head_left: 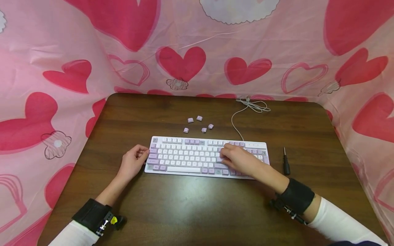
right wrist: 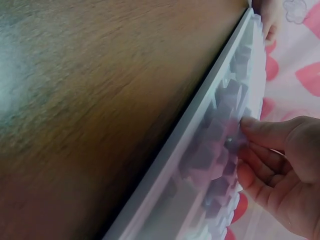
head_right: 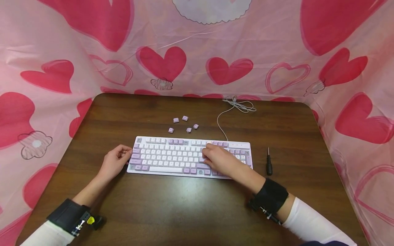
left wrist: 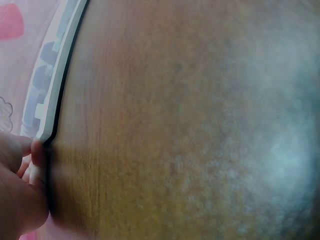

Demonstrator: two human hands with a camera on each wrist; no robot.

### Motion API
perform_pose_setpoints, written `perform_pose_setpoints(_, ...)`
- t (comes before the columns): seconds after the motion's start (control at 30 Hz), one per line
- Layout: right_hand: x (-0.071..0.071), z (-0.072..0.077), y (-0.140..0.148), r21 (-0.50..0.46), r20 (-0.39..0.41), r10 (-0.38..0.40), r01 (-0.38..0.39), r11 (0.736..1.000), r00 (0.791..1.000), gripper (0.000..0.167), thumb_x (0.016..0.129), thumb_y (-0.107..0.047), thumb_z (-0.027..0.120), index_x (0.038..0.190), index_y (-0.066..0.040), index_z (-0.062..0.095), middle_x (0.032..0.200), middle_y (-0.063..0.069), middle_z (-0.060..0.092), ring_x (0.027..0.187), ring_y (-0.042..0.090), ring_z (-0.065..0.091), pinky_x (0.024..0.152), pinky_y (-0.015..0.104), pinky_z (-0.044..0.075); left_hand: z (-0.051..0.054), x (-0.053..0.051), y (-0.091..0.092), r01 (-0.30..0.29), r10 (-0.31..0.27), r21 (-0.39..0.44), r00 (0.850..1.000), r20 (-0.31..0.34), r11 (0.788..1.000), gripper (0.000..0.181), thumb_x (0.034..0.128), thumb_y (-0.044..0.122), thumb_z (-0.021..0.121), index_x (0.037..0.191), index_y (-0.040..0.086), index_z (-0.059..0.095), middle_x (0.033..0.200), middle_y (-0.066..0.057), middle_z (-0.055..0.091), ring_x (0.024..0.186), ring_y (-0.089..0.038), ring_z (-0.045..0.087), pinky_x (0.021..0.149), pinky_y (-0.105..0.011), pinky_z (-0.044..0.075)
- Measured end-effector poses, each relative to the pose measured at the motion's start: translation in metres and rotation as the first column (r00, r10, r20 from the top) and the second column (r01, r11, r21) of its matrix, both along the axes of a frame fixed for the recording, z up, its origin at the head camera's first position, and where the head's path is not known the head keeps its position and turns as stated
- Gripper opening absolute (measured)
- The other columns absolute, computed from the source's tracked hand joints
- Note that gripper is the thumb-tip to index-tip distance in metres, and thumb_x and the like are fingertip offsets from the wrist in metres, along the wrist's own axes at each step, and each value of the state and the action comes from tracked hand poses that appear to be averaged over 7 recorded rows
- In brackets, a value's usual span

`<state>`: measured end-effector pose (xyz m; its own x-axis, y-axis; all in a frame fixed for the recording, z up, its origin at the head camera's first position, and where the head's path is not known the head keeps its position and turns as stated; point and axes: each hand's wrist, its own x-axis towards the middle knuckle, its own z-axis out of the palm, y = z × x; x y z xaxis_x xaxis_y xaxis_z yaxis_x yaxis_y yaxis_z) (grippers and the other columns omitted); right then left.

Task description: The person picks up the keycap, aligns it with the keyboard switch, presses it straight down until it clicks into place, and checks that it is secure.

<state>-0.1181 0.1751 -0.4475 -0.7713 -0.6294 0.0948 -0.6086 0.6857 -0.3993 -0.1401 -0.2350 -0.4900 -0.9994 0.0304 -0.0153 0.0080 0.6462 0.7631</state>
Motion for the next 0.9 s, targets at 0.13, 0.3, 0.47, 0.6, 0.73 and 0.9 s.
perform_pose_setpoints(0.13, 0.000, 0.002, -0.006, 0.029, -0.031, 0.008, -0.007, 1.000, 0.999, 0.016, 0.092, -0.004, 0.077, 0.087, -0.009, 0.064, 0.082, -0.002, 0.053, 0.073, 0.012, 0.050, 0.068, 0.031, 0.049, 0.000, 0.001, -0.001, -0.004, 0.004, -0.002, 1.000, 0.010, 1.000, 0.018, 0.1033, 0.011, 0.065, 0.113, -0.004, 0.068, 0.096, -0.017, 0.068, 0.076, -0.019, 0.061, 0.062, -0.018, 0.055)
perform_pose_setpoints(0.3, 0.002, 0.007, -0.015, 0.097, -0.041, -0.003, 0.007, 0.995, 0.999, 0.018, 0.093, -0.001, 0.074, 0.084, -0.008, 0.061, 0.080, 0.000, 0.053, 0.069, 0.015, 0.051, 0.067, 0.034, 0.051, 0.000, 0.002, -0.003, -0.009, 0.009, 0.016, 1.000, -0.017, 1.000, 0.018, 0.1025, 0.010, 0.066, 0.110, -0.005, 0.068, 0.094, -0.018, 0.069, 0.072, -0.012, 0.061, 0.061, -0.018, 0.055)
perform_pose_setpoints(0.47, 0.003, 0.010, -0.018, 0.119, -0.035, -0.022, 0.026, 0.993, 0.999, 0.018, 0.094, -0.002, 0.073, 0.083, -0.008, 0.060, 0.080, 0.002, 0.054, 0.069, 0.016, 0.052, 0.067, 0.036, 0.052, -0.001, 0.003, -0.003, -0.011, 0.011, 0.024, 0.999, -0.036, 1.000, 0.016, 0.1019, 0.009, 0.066, 0.109, -0.005, 0.069, 0.093, -0.018, 0.069, 0.070, -0.008, 0.061, 0.061, -0.018, 0.055)
perform_pose_setpoints(0.6, 0.003, 0.006, -0.015, 0.103, -0.036, -0.018, 0.022, 0.994, 0.999, 0.018, 0.092, 0.000, 0.075, 0.084, -0.008, 0.061, 0.081, 0.001, 0.055, 0.069, 0.015, 0.052, 0.067, 0.035, 0.052, -0.001, 0.004, -0.002, 0.000, 0.001, 0.023, 1.000, -0.028, 1.000, 0.017, 0.1022, 0.009, 0.066, 0.110, -0.006, 0.068, 0.093, -0.017, 0.068, 0.071, -0.010, 0.060, 0.061, -0.018, 0.055)
perform_pose_setpoints(0.73, 0.001, 0.003, -0.009, 0.060, -0.015, -0.015, 0.015, 0.998, 1.000, 0.015, 0.091, 0.000, 0.076, 0.087, -0.008, 0.064, 0.082, 0.000, 0.055, 0.072, 0.014, 0.051, 0.068, 0.033, 0.051, 0.000, 0.004, -0.001, 0.003, -0.002, 0.029, 1.000, -0.028, 1.000, 0.017, 0.1020, 0.009, 0.066, 0.109, -0.006, 0.069, 0.092, -0.017, 0.068, 0.071, -0.012, 0.061, 0.061, -0.018, 0.055)
perform_pose_setpoints(0.9, 0.000, 0.003, -0.005, 0.028, 0.030, -0.024, 0.023, 0.999, 0.999, 0.014, 0.091, -0.003, 0.078, 0.088, -0.009, 0.065, 0.082, -0.002, 0.056, 0.074, 0.012, 0.050, 0.068, 0.030, 0.049, 0.000, 0.002, 0.000, 0.000, 0.001, 0.016, 1.000, -0.026, 1.000, 0.016, 0.1020, 0.010, 0.066, 0.109, -0.004, 0.069, 0.092, -0.016, 0.068, 0.072, -0.014, 0.061, 0.061, -0.019, 0.055)
